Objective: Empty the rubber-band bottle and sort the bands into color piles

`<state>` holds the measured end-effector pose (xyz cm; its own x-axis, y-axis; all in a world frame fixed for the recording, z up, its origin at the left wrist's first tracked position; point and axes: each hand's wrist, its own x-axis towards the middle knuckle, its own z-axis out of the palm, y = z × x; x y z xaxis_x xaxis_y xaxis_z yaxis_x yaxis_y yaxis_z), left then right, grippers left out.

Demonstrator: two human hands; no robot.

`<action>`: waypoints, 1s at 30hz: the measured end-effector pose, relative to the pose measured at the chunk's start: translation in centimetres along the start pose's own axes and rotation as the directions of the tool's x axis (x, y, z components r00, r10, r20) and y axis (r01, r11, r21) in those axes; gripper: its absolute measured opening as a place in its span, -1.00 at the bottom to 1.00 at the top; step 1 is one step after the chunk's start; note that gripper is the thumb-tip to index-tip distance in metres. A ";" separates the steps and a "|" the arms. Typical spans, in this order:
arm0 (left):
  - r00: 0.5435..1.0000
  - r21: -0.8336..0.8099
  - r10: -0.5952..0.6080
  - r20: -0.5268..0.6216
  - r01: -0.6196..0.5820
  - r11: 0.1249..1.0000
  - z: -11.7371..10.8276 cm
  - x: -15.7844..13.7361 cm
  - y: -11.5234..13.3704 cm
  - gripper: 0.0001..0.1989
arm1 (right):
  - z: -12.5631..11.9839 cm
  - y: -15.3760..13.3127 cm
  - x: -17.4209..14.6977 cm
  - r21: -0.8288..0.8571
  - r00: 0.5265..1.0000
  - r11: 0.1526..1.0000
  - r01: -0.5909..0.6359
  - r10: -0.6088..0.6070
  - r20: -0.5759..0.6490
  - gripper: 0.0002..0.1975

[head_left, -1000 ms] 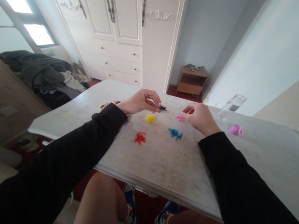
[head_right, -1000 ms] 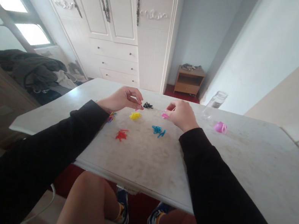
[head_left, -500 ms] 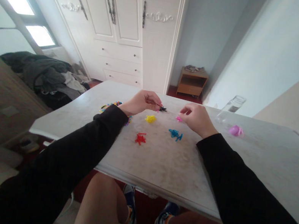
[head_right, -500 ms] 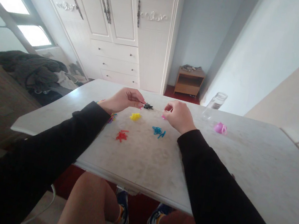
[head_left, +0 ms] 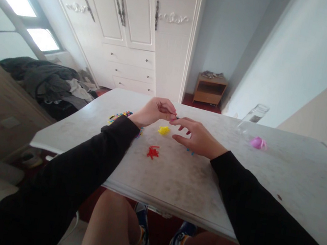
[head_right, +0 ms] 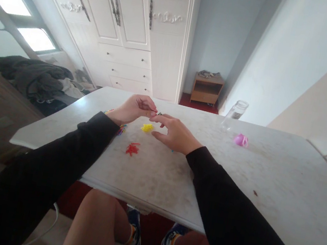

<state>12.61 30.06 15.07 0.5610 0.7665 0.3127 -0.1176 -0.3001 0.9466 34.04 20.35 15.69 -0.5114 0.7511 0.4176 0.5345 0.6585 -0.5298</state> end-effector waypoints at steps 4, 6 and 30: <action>1.000 -0.019 -0.006 0.014 0.006 1.000 0.1 0.0 0.0 -0.53 | 0.2 0.1 0.0 0.010 1.000 1.000 0.003 -0.003 0.031 -0.63; 1.000 -0.009 -0.018 0.015 0.018 1.000 0.1 -0.1 0.0 -0.52 | 0.2 0.1 0.0 0.009 1.000 1.000 0.000 -0.001 0.025 -0.65; 0.996 0.177 0.010 -0.091 0.007 0.984 -0.6 0.4 -0.7 -0.64 | -3.8 3.7 -0.6 -0.378 0.901 0.818 -0.435 0.397 -0.177 -0.83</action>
<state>12.42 30.97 14.62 0.4828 0.8122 0.3276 0.0329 -0.3906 0.9200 38.92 22.54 16.32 -0.1293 0.9464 0.2961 0.9133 0.2300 -0.3361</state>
